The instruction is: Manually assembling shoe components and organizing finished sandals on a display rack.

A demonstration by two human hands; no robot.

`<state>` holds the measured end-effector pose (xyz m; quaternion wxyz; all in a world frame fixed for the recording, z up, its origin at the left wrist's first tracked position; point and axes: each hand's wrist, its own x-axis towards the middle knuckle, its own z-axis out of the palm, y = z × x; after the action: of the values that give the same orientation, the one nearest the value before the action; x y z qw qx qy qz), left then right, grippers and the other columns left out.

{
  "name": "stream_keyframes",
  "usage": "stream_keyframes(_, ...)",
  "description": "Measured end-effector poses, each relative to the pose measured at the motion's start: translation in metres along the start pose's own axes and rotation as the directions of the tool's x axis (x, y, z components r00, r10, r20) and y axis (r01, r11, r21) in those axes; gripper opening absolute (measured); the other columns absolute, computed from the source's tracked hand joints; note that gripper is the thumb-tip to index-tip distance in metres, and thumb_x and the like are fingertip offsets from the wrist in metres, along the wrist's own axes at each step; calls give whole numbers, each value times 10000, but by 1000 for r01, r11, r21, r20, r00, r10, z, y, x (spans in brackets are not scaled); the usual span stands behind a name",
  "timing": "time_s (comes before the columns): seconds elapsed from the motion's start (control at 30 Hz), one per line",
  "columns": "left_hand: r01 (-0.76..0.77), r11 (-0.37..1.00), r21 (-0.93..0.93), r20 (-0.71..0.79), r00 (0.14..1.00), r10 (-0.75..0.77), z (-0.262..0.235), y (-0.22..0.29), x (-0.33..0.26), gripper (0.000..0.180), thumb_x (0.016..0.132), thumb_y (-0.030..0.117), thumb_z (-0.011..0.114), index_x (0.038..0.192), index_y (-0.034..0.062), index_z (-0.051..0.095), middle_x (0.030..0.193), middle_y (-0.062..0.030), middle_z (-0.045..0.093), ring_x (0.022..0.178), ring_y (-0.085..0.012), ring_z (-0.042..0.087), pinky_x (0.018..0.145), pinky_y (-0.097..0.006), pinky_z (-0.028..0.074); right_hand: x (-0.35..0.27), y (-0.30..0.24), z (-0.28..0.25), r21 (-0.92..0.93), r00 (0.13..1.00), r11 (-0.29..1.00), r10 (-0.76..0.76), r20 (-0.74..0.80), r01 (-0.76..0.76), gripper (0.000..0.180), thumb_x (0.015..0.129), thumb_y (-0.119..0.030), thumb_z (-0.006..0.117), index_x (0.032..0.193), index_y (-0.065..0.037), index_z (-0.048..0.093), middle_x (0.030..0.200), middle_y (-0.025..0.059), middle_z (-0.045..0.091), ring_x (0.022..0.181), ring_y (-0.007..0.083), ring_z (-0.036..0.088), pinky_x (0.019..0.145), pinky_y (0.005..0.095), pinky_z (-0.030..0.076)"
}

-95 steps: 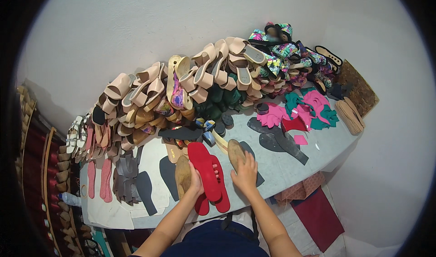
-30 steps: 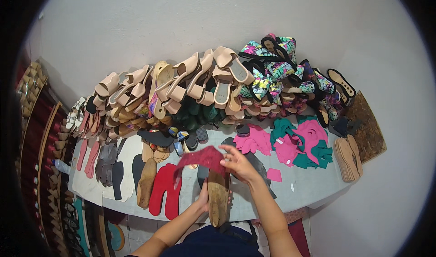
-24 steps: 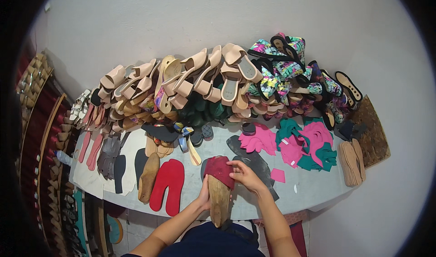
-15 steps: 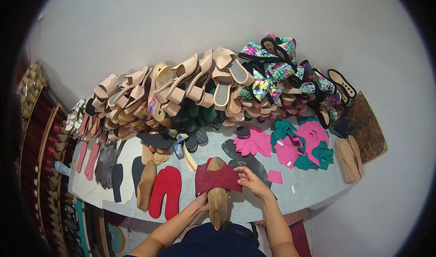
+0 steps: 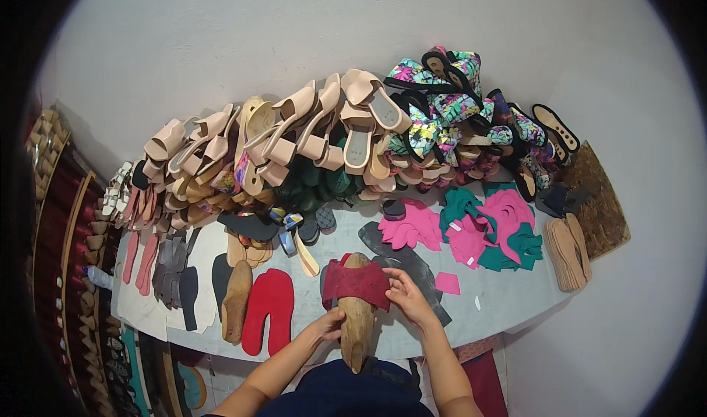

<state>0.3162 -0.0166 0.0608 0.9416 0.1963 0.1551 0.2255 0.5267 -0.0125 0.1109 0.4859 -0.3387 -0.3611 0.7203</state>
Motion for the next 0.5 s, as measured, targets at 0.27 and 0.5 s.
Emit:
stream_keyframes(0.27, -77, 995, -59, -3, 997, 77, -3, -11, 8, 1073, 512, 720, 532, 1271, 13, 255, 1188, -174, 430, 1072, -292, 470, 901, -416, 397, 0, 7, -3, -179, 998, 984, 13, -55, -23, 433, 815, -43, 474, 1216, -68, 314, 1053, 95, 500, 945, 161, 505, 830, 291, 405)
stream_keyframes(0.5, -117, 993, 18, -44, 992, 118, 20, 0, 6, 1083, 549, 805, 386, 1296, 37, 224, 1209, -174, 410, 1053, -306, 483, 875, -428, 412, 1, 15, 21, -302, 977, 952, -23, -211, -43, 394, 836, 11, 358, 1221, -62, 313, 1064, 87, 474, 961, 147, 474, 847, 267, 376)
